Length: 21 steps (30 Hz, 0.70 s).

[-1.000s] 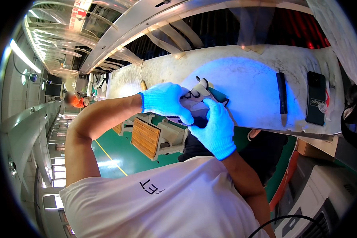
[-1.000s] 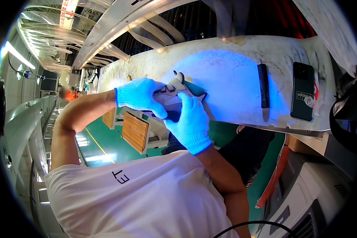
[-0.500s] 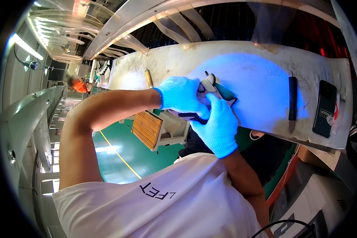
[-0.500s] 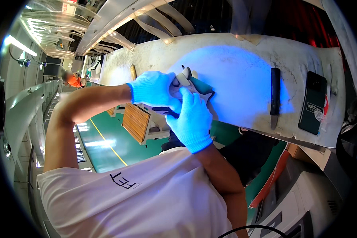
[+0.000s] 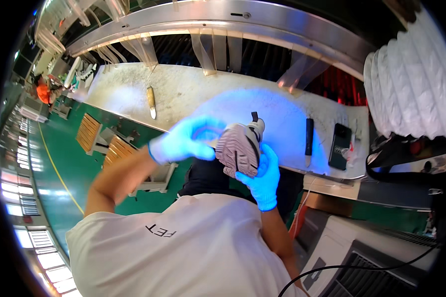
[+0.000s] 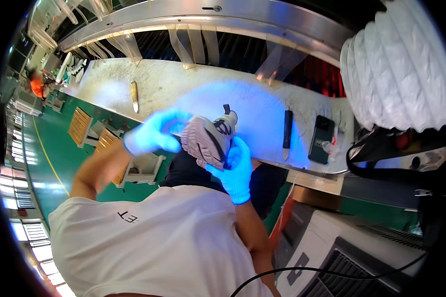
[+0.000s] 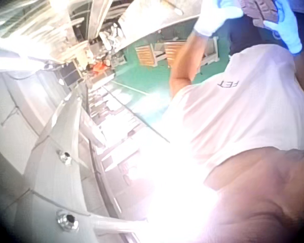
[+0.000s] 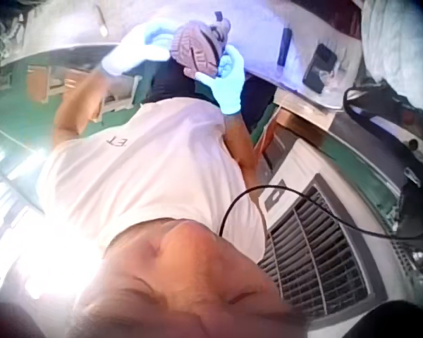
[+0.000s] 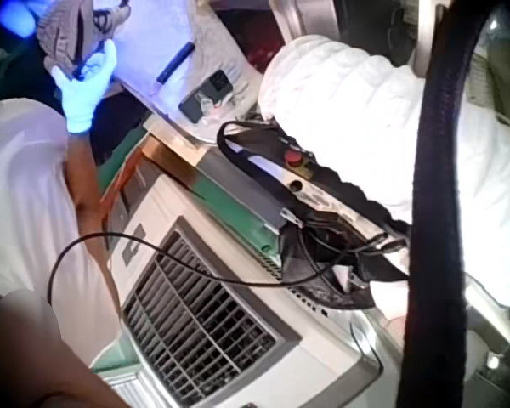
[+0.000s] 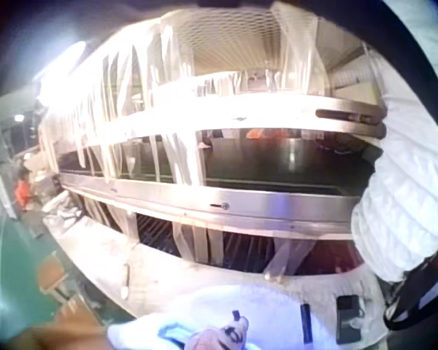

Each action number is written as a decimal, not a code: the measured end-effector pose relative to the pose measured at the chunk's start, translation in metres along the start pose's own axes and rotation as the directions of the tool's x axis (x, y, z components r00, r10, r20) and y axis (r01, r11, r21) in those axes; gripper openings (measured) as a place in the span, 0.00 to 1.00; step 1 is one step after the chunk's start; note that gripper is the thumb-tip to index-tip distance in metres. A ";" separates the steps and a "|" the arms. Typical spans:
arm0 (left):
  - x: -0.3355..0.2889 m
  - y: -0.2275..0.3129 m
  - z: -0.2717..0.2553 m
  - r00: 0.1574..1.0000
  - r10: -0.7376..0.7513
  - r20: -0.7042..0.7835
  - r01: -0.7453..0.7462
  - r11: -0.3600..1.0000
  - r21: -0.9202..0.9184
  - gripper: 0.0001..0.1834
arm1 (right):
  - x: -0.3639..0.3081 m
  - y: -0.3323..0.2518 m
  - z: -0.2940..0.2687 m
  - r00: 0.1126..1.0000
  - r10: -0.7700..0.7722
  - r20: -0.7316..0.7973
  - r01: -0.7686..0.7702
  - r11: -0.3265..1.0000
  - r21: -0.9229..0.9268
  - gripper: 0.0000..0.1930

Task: The person inserts a black insole into a sneaker and presses it into place. They then use a black cylindrical tool to press and smooth the insole edges and surface, repeating the process on a second shoe. The person handles the shoes and the tool with gloved hands on a factory workbench.

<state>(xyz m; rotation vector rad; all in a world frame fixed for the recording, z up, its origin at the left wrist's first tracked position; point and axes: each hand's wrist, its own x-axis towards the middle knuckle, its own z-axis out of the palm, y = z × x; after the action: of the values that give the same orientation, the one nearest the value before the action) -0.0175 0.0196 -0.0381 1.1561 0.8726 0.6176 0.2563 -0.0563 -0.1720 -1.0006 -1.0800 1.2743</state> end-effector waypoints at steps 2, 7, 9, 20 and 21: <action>-0.017 -0.060 0.036 0.994 -0.058 -0.094 0.040 0.982 -0.184 0.49 | -0.004 -0.008 0.005 0.996 0.068 -0.059 -0.058 0.987 0.151 0.53; 0.005 -0.128 0.099 0.909 -0.020 -0.416 -0.095 0.962 -0.254 0.36 | -0.008 -0.009 0.005 0.955 0.258 -0.149 -0.195 0.918 0.345 0.46; 0.011 -0.130 0.102 0.909 -0.013 -0.418 -0.106 0.960 -0.260 0.36 | -0.012 -0.012 0.008 0.947 0.252 -0.201 -0.168 0.918 0.359 0.36; 0.020 -0.131 0.081 0.967 0.038 -0.252 -0.121 0.939 -0.322 0.31 | 0.001 -0.101 0.013 0.949 -0.248 -0.193 0.219 0.962 -0.162 0.46; 0.018 -0.119 0.075 0.965 0.072 -0.254 -0.116 0.980 -0.163 0.30 | 0.022 -0.119 0.008 0.966 -0.241 -0.096 0.226 0.963 -0.144 0.49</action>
<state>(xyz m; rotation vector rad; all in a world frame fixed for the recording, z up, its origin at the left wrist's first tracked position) 0.0531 -0.0411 -0.1447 0.9762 0.9559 0.9140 0.2738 -0.0409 -0.0533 -0.9988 -1.1693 0.9544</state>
